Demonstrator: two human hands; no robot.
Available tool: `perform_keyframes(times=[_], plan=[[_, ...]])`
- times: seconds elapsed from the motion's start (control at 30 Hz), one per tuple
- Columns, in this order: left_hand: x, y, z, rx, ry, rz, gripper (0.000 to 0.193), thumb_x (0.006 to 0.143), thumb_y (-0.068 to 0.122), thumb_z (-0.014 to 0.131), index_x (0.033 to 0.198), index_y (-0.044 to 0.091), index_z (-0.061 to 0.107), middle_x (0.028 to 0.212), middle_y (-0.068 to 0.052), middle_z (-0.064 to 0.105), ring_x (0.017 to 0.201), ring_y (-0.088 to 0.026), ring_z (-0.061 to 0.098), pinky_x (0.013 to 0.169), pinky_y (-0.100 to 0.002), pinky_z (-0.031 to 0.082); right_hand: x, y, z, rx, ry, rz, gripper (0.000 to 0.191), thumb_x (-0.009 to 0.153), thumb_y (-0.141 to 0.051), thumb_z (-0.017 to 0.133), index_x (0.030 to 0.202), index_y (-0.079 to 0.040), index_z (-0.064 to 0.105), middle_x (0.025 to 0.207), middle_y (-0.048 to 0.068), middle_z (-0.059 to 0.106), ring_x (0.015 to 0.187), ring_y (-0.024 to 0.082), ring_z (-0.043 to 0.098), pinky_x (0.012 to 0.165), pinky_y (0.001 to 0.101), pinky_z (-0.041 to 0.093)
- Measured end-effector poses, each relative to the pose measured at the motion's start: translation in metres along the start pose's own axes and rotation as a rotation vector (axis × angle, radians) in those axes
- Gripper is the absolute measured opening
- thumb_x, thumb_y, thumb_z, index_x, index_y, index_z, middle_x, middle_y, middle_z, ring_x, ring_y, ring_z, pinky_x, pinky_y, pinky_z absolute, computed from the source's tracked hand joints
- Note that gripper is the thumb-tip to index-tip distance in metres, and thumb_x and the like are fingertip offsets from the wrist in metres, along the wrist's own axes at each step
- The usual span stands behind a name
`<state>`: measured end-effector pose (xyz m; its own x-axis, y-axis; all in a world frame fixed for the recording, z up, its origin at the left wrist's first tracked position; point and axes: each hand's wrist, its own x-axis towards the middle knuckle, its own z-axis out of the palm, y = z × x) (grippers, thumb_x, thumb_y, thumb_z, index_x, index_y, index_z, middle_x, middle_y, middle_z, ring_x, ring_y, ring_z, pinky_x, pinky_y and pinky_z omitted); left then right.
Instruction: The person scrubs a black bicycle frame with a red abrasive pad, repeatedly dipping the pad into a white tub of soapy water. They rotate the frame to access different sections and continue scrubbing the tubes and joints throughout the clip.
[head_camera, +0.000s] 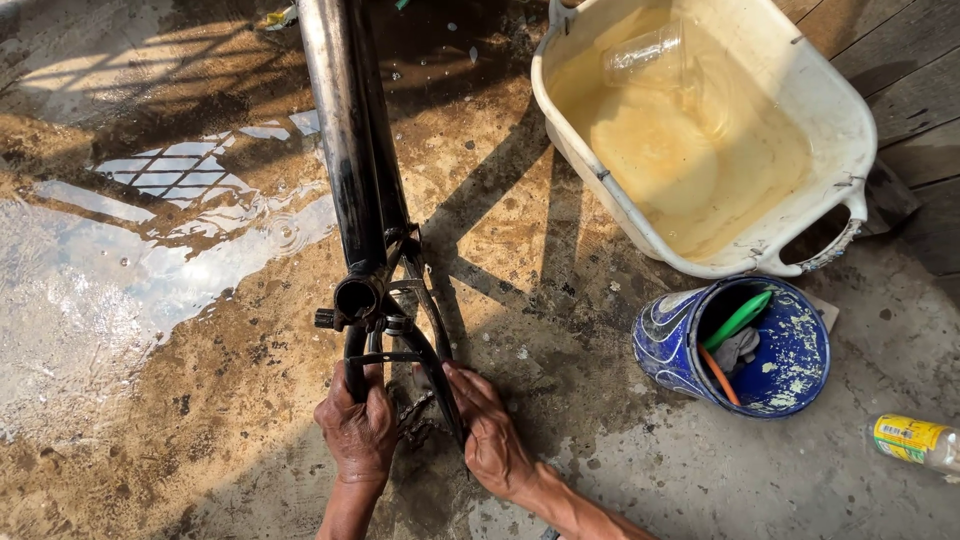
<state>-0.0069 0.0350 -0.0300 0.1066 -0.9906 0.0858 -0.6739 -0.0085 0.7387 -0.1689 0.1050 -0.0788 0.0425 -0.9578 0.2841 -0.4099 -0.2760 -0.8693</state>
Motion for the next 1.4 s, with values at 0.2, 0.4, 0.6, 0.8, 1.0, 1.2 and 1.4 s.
perform_keyframes(times=[0.2,0.4,0.6,0.8,1.0,1.2,1.4], plan=[[0.0,-0.002,0.004,-0.025,-0.001,-0.043,0.022,0.104,0.023,0.055,0.094,0.006,0.064,0.056,-0.003,0.06,0.045,-0.009,0.059,0.04,-0.03,0.046,0.015,0.014,-0.02,0.044,-0.18,0.003,0.062,0.111,-0.035,0.01,0.158,-0.001,0.03,0.166,0.024,0.03,0.155,0.037,0.031,0.125,0.0498,0.035],[0.002,-0.007,0.005,0.05,-0.015,-0.045,0.022,0.104,0.023,0.054,0.094,0.007,0.065,0.051,-0.005,0.056,0.041,-0.011,0.055,0.041,-0.032,0.044,-0.005,-0.005,-0.013,0.161,-0.182,0.138,0.061,0.1,0.009,0.02,0.157,-0.002,0.041,0.157,0.013,0.052,0.146,0.031,0.05,0.116,0.0412,0.051],[0.001,-0.006,0.004,-0.021,-0.006,-0.051,0.02,0.104,0.022,0.056,0.092,0.007,0.062,0.054,-0.004,0.059,0.045,-0.009,0.059,0.042,-0.031,0.045,0.019,0.016,-0.021,-0.217,-0.118,-0.156,0.069,0.085,0.017,0.032,0.151,-0.003,0.038,0.165,0.024,0.039,0.154,0.038,0.043,0.123,0.0474,0.04],[0.0,-0.007,0.003,0.058,0.035,0.035,0.016,0.102,0.019,0.056,0.097,0.007,0.064,0.056,-0.006,0.057,0.047,-0.012,0.058,0.043,-0.033,0.045,0.008,0.006,-0.024,-0.001,-0.231,-0.037,0.068,0.088,0.017,0.033,0.153,0.003,0.047,0.159,0.015,0.05,0.149,0.029,0.046,0.122,0.046,0.039],[0.001,-0.01,0.006,0.032,-0.003,-0.019,0.02,0.104,0.021,0.054,0.091,0.008,0.062,0.054,-0.003,0.056,0.043,-0.01,0.056,0.041,-0.031,0.045,0.031,0.022,-0.016,-0.244,-0.115,-0.195,0.064,0.092,0.012,0.027,0.155,0.004,0.036,0.164,0.022,0.034,0.153,0.038,0.036,0.124,0.052,0.034],[-0.001,-0.012,0.006,0.021,0.017,-0.022,0.02,0.103,0.023,0.055,0.094,0.008,0.064,0.051,-0.004,0.054,0.042,-0.012,0.054,0.041,-0.033,0.043,0.005,0.014,-0.023,-0.165,-0.232,-0.102,0.046,0.107,0.003,0.036,0.15,-0.002,0.052,0.159,0.012,0.051,0.147,0.031,0.05,0.125,0.0423,0.042],[0.002,-0.011,0.006,-0.008,0.022,0.036,0.021,0.104,0.023,0.052,0.093,0.008,0.063,0.057,-0.003,0.057,0.046,-0.011,0.057,0.041,-0.031,0.045,0.031,0.037,-0.016,-0.186,-0.149,-0.207,0.057,0.098,0.006,0.03,0.154,0.002,0.039,0.162,0.023,0.037,0.152,0.039,0.04,0.128,0.0567,0.029]])
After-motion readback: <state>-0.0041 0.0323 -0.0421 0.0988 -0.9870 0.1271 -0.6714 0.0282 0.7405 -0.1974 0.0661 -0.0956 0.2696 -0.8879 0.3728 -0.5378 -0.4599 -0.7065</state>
